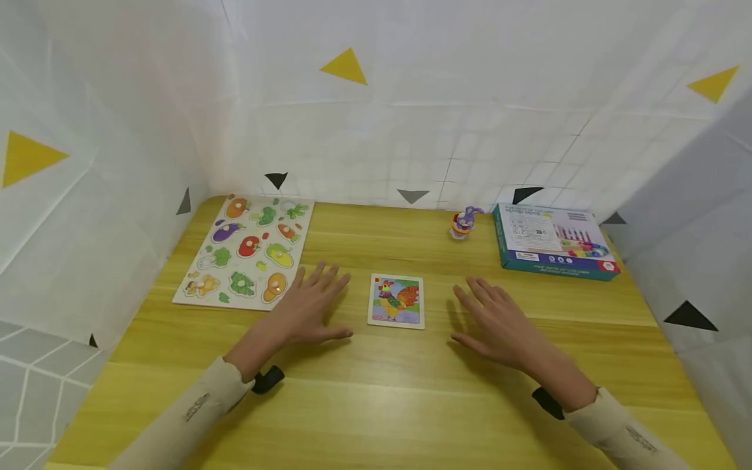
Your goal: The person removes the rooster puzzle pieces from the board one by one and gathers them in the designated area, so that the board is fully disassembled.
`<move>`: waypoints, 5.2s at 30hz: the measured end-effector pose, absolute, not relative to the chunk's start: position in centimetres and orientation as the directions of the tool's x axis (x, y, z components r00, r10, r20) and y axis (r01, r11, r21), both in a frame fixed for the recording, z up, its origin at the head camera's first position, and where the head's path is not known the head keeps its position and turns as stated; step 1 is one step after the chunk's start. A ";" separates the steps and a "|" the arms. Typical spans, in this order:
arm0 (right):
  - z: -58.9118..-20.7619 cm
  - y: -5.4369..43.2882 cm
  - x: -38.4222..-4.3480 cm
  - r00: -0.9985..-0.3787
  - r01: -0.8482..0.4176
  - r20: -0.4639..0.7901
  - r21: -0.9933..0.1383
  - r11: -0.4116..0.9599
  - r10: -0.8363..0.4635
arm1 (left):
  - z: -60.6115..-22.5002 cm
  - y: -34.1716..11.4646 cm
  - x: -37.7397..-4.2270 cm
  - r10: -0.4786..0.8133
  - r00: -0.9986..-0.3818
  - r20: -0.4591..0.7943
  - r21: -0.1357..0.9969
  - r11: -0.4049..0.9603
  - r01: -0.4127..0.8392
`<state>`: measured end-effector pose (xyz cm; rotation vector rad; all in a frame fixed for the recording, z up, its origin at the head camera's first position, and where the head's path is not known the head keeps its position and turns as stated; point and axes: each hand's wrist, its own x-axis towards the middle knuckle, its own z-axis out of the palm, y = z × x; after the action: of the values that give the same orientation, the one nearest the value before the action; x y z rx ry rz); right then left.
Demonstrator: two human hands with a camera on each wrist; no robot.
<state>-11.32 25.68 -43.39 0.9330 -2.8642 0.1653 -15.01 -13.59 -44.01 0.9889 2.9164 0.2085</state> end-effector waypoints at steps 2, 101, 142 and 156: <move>-43.4 25.2 -11.5 -0.802 -0.593 0.154 -0.089 0.800 -0.577 | -44.1 -13.3 -15.2 0.619 -0.785 -0.013 0.170 0.775 0.609; -44.4 11.6 -20.9 -0.875 -0.420 -0.038 -0.435 0.797 -0.482 | -46.2 -9.1 -19.7 0.616 -0.770 -0.165 0.345 0.768 0.540; -44.7 10.9 -19.7 -0.845 -0.532 0.160 -0.342 0.775 -0.510 | -46.2 -9.1 -19.6 0.613 -0.771 -0.174 0.360 0.768 0.530; -44.8 10.6 -19.6 -0.832 -0.555 0.184 -0.278 0.784 -0.524 | -46.2 -9.2 -19.6 0.620 -0.765 -0.176 0.352 0.765 0.539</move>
<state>-19.62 10.62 -44.84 0.8720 -2.8749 0.4935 -19.64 -9.18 -46.23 0.9000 2.6795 0.4094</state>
